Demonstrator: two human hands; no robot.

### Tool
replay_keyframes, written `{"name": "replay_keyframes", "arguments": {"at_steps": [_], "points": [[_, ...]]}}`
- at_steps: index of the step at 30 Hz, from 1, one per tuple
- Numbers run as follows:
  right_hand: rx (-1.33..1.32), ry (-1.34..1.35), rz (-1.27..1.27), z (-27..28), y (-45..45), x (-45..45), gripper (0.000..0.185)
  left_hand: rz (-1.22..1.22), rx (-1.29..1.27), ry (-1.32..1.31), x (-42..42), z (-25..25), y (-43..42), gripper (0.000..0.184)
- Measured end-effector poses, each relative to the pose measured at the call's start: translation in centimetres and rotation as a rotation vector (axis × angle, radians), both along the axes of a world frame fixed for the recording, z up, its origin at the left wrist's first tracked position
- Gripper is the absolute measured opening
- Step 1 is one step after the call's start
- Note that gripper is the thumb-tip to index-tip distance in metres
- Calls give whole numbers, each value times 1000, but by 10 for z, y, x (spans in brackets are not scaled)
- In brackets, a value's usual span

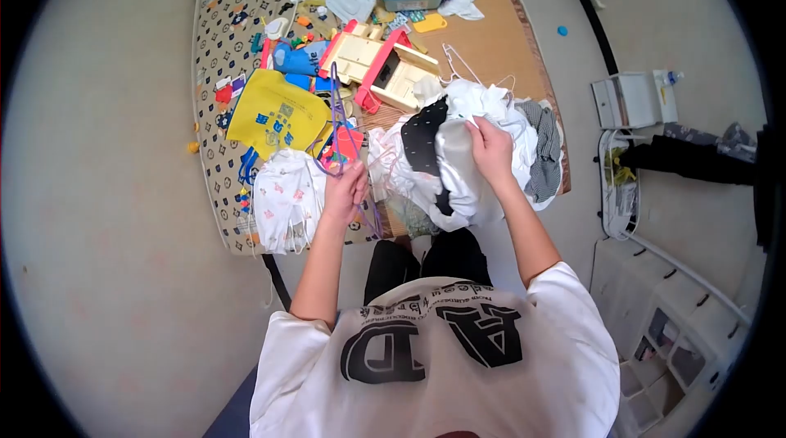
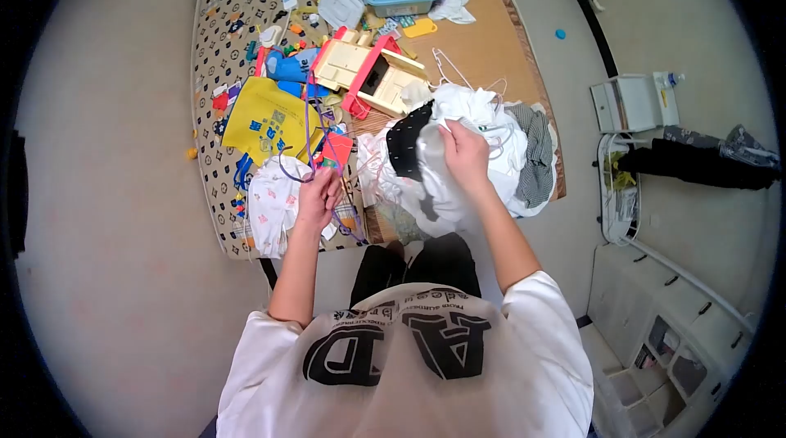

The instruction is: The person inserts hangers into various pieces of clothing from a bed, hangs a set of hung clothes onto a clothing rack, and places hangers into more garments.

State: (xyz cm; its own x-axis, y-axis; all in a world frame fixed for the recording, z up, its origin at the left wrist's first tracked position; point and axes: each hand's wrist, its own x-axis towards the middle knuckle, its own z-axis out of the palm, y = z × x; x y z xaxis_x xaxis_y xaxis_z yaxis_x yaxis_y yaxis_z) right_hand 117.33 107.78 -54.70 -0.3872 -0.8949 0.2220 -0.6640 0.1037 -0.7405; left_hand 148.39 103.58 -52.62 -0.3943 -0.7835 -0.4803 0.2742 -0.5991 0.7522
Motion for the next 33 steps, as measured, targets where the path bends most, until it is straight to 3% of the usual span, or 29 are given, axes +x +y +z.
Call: {"name": "replay_keyframes", "arguments": {"at_steps": [3, 4, 7, 8, 12, 13, 14, 16, 17, 18, 20, 22, 25, 28, 31, 33], "points": [[-14, -272, -22, 70, -30, 27, 19, -31, -89, -72, 1, 19, 0, 30], [-193, -376, 34, 87, -43, 36, 20, -59, -114, -138, -9, 34, -1, 33], [-306, -565, 185, 162, -67, 61, 21, -54, -480, -178, -41, 66, -2, 66], [-310, -657, 266, 182, -73, 72, 22, -41, -577, -201, -52, 90, -3, 67], [-346, -863, 487, 242, -82, 109, 21, 37, -901, -491, -76, 102, -29, 52], [-366, -874, 514, 251, -83, 112, 21, 86, -983, -428, -78, 122, -38, 45], [-313, -795, 538, 255, -82, 102, 29, 135, -1062, -363, -79, 143, -45, 38], [-594, -509, 458, 265, -80, 94, 46, 254, -1097, -234, -83, 181, -52, 22], [-728, -366, 412, 268, -78, 89, 56, 252, -972, -156, -80, 179, -59, 21], [-662, -208, 363, 263, -66, 74, 82, 315, -843, -31, -81, 193, -62, 23], [-576, -38, 271, 235, -41, 64, 85, 388, -681, 133, -81, 233, -65, 27], [-387, -6, 198, 187, -15, 62, 81, 450, -632, 239, -80, 274, -65, 32], [157, -461, 317, 103, 13, 45, 49, 475, -688, 256, -77, 291, -79, 30], [153, -879, 250, 117, 30, 56, 28, 260, -725, 62, -67, 280, -94, 35], [-9, -1011, 274, 160, 23, 56, 25, 202, -729, -227, -61, 245, -101, 42], [-109, -1052, 273, 194, 10, 57, 27, 107, -783, -247, -50, 238, -84, 43]]}}
